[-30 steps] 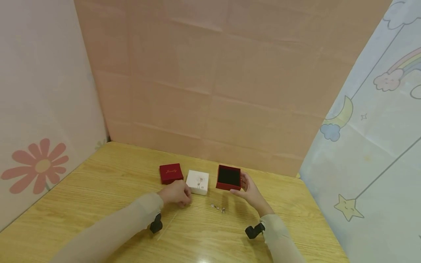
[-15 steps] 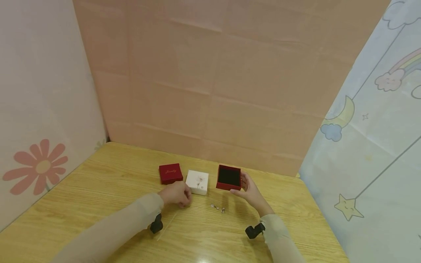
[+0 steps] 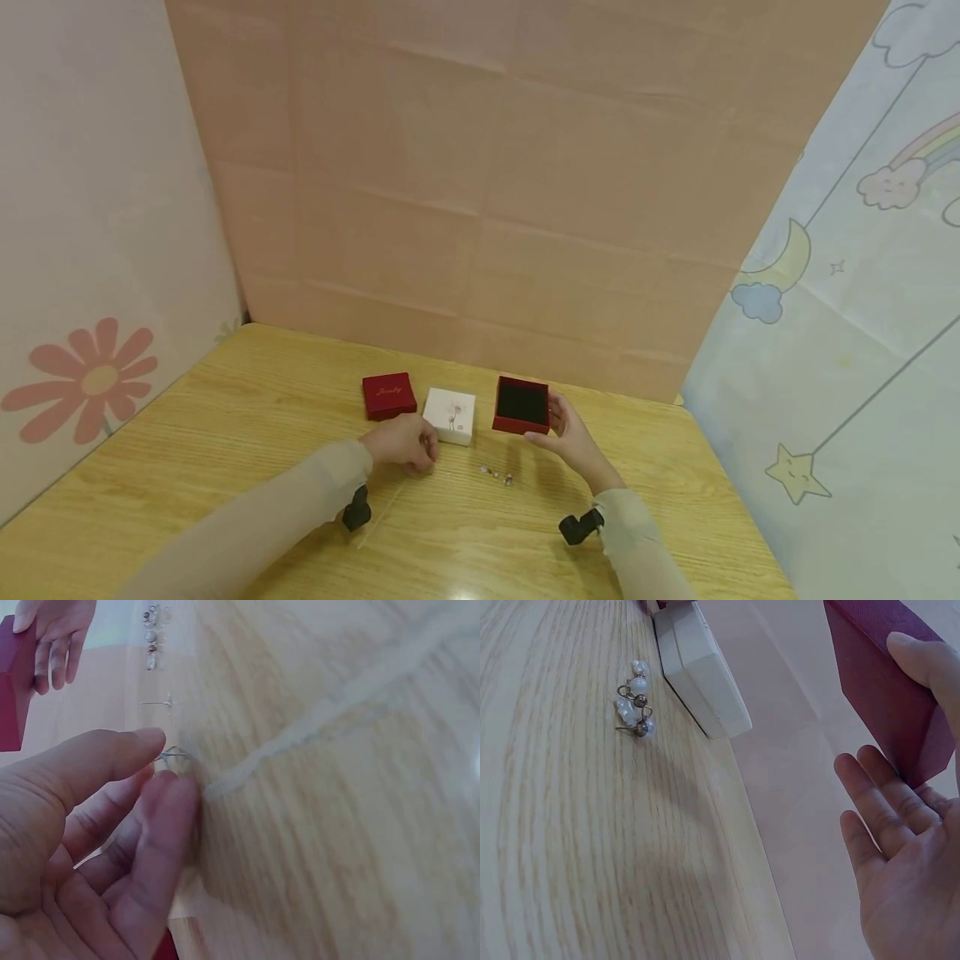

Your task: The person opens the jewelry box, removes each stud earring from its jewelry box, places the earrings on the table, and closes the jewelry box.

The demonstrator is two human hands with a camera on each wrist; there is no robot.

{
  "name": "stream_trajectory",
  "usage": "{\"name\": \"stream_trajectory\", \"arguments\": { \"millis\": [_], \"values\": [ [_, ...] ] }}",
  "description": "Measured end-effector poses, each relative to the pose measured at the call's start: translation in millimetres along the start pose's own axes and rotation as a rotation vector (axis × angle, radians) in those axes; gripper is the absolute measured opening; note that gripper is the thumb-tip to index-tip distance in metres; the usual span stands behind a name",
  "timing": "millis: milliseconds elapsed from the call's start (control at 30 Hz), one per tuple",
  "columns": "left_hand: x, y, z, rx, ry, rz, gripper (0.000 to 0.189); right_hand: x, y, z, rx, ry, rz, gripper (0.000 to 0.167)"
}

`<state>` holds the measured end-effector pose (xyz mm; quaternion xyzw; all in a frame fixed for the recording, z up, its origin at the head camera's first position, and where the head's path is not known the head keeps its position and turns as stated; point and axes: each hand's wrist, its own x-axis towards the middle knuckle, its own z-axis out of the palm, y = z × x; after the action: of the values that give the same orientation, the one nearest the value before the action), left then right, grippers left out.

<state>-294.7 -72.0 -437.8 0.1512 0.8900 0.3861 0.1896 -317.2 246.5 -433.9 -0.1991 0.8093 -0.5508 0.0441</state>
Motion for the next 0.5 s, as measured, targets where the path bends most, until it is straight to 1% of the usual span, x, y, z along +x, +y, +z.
{"name": "stream_trajectory", "arguments": {
  "millis": [133, 200, 267, 433, 500],
  "values": [
    [-1.4, 1.1, -3.0, -0.007, -0.002, 0.012, 0.015, 0.3, 0, 0, 0.004, -0.004, 0.016, 0.080],
    [-1.7, 2.1, -5.9, -0.024, -0.013, 0.004, 0.014, 0.1, 0, 0, 0.004, -0.006, 0.021, 0.081],
    [-2.2, 4.0, -9.8, -0.020, -0.024, 0.002, 0.013, 0.5, 0, 0, 0.004, -0.006, 0.025, 0.081],
    [-5.4, 13.2, -21.9, -0.020, -0.080, -0.010, 0.011, 1.3, 0, 0, -0.012, 0.000, 0.022, 0.081],
    [-6.1, 16.4, -27.3, -0.025, -0.101, -0.004, 0.009, 1.3, 0, 1, -0.018, -0.002, 0.023, 0.081]
  ]
}}
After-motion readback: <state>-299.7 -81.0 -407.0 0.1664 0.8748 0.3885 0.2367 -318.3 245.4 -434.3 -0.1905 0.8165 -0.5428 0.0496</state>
